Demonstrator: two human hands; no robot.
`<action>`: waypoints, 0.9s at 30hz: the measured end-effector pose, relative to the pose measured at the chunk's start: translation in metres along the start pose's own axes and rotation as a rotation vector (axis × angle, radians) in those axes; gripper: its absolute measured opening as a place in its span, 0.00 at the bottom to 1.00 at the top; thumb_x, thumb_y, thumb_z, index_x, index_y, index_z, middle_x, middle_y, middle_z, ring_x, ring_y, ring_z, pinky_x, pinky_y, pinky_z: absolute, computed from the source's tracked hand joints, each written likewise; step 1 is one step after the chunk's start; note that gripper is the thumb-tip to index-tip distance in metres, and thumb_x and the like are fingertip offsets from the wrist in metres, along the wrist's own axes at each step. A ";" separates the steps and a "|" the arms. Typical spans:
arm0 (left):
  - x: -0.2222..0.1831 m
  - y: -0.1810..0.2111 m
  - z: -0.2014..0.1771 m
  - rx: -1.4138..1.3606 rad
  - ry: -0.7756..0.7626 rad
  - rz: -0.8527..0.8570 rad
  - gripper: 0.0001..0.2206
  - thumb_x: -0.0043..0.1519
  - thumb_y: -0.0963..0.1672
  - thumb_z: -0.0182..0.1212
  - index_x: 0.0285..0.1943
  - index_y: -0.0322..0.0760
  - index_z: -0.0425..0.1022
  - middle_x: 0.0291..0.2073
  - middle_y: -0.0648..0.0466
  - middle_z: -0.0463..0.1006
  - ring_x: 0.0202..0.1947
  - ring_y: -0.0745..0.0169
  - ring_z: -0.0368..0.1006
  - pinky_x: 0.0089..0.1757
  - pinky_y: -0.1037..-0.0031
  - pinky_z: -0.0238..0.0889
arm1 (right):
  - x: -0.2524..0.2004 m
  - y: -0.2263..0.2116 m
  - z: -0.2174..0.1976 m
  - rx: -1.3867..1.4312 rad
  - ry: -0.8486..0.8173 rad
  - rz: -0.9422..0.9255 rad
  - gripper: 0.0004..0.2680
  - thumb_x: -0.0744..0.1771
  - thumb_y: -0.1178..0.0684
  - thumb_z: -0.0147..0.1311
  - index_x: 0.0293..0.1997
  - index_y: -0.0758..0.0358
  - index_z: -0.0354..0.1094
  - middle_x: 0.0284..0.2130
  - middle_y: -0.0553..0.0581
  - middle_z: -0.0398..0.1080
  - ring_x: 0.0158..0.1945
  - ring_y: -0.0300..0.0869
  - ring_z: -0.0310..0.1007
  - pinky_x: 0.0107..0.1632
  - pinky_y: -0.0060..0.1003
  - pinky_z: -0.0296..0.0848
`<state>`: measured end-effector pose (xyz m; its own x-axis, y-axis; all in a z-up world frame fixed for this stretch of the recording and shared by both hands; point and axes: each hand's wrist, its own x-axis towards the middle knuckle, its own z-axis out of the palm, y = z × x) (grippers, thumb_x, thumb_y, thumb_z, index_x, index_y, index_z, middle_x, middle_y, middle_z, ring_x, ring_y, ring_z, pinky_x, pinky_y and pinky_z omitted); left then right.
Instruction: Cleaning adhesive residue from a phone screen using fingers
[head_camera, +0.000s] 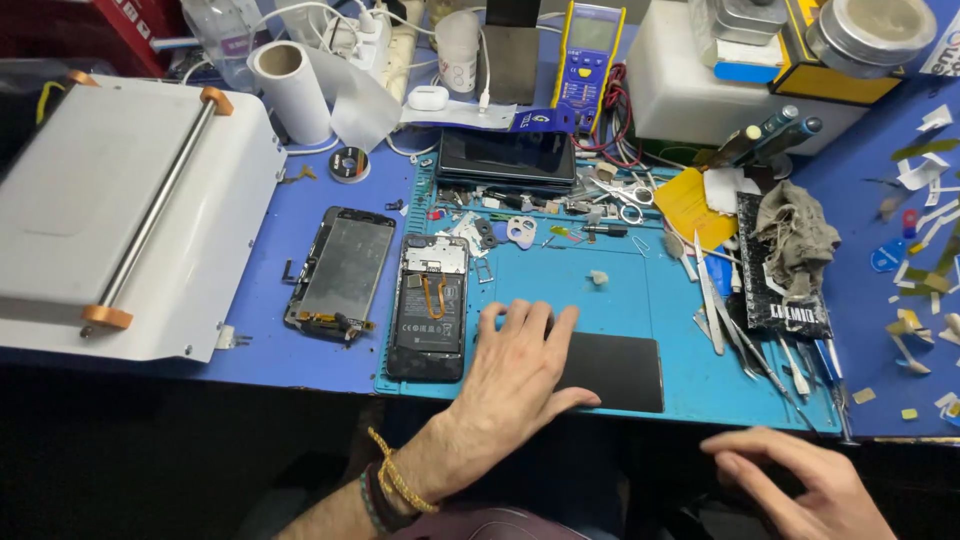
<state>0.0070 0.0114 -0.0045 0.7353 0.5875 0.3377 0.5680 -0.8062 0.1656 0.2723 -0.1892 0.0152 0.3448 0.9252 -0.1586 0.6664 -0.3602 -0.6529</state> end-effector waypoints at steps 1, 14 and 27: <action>0.001 -0.001 -0.002 -0.001 -0.002 -0.005 0.41 0.50 0.67 0.70 0.59 0.39 0.69 0.42 0.50 0.71 0.44 0.49 0.66 0.51 0.53 0.58 | 0.005 -0.023 -0.001 -0.002 -0.005 0.000 0.08 0.63 0.52 0.64 0.38 0.53 0.90 0.31 0.45 0.93 0.30 0.32 0.92 0.42 0.26 0.83; -0.021 0.014 -0.055 -0.276 0.309 0.137 0.02 0.67 0.45 0.67 0.42 0.48 0.79 0.38 0.61 0.78 0.42 0.51 0.71 0.48 0.52 0.53 | 0.033 -0.110 0.028 -0.103 0.166 -0.723 0.05 0.66 0.61 0.64 0.43 0.65 0.76 0.38 0.57 0.80 0.37 0.43 0.80 0.45 0.35 0.75; -0.057 0.029 -0.037 -1.639 -0.003 -0.272 0.34 0.71 0.55 0.48 0.78 0.28 0.48 0.71 0.37 0.65 0.70 0.46 0.68 0.68 0.61 0.61 | 0.023 -0.100 0.079 -0.259 0.747 -1.075 0.05 0.68 0.64 0.66 0.45 0.64 0.75 0.39 0.58 0.78 0.46 0.55 0.72 0.44 0.47 0.76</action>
<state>-0.0320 -0.0476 0.0158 0.6884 0.7124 0.1363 -0.2932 0.1014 0.9507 0.1618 -0.1224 0.0180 -0.2061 0.5049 0.8382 0.9103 0.4132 -0.0250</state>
